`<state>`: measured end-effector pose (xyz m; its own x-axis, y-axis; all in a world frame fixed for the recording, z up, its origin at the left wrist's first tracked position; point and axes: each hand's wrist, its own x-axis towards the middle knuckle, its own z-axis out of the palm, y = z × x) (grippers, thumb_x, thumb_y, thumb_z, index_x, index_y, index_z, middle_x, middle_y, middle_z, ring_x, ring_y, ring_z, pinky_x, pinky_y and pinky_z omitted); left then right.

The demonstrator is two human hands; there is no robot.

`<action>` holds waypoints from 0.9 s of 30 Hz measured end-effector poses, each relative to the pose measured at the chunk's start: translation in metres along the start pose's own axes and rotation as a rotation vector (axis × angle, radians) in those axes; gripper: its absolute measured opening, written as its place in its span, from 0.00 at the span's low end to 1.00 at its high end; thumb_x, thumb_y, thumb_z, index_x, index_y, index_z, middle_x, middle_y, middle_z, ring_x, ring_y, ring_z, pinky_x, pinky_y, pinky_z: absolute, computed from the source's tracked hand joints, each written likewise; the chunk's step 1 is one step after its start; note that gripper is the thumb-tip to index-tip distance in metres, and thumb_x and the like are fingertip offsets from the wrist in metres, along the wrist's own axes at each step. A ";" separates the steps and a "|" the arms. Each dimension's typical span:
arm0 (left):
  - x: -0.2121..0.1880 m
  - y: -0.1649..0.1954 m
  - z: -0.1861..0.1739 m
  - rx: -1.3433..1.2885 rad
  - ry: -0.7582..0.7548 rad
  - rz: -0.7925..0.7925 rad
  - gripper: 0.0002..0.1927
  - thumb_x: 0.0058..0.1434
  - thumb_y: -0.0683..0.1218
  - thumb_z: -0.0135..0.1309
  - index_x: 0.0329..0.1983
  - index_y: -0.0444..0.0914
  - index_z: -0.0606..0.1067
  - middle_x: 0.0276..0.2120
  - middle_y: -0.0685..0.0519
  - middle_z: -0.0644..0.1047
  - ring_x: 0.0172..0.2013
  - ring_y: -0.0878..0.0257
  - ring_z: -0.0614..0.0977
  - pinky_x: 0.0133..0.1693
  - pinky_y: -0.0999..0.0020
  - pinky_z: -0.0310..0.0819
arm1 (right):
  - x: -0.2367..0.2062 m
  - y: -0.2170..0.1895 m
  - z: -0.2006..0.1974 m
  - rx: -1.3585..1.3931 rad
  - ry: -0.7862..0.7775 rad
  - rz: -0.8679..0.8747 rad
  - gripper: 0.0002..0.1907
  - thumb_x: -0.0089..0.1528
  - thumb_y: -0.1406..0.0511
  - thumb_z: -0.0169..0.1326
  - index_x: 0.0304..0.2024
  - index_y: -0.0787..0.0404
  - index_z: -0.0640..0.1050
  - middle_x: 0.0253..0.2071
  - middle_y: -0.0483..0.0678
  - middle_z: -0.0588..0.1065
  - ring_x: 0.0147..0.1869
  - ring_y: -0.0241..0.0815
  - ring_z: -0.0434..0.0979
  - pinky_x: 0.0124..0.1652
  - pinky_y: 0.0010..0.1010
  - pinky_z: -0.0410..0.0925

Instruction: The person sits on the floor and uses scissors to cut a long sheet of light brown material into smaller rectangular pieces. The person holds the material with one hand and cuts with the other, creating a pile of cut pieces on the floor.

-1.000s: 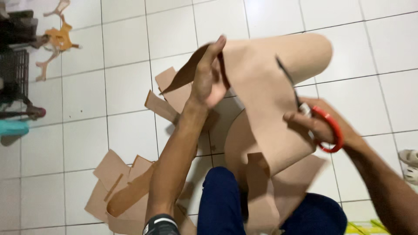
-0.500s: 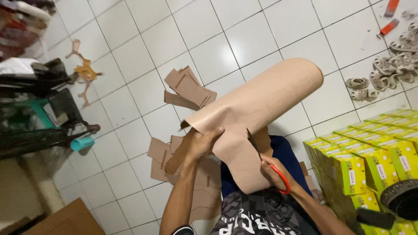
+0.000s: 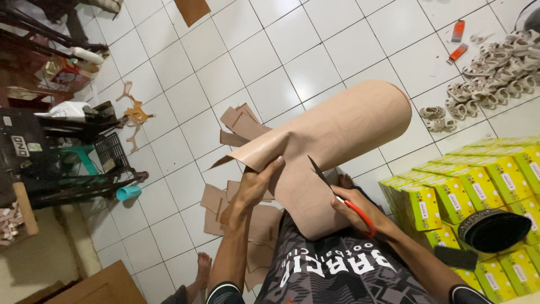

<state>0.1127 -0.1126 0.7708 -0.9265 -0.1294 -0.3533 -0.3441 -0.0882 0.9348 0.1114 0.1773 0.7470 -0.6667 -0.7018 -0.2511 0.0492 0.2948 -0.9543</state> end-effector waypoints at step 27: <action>-0.075 0.038 0.075 0.042 0.008 0.051 0.23 0.64 0.45 0.61 0.57 0.27 0.73 0.46 0.49 0.78 0.44 0.63 0.80 0.46 0.70 0.78 | -0.054 -0.013 -0.030 0.160 -0.032 -0.003 0.44 0.65 0.36 0.32 0.62 0.61 0.75 0.19 0.36 0.61 0.23 0.28 0.59 0.23 0.24 0.58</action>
<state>0.1573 -0.0325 0.8355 -0.9420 -0.1403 -0.3050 -0.3024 -0.0396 0.9523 0.1243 0.2314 0.7779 -0.6431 -0.7234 -0.2512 0.1669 0.1877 -0.9679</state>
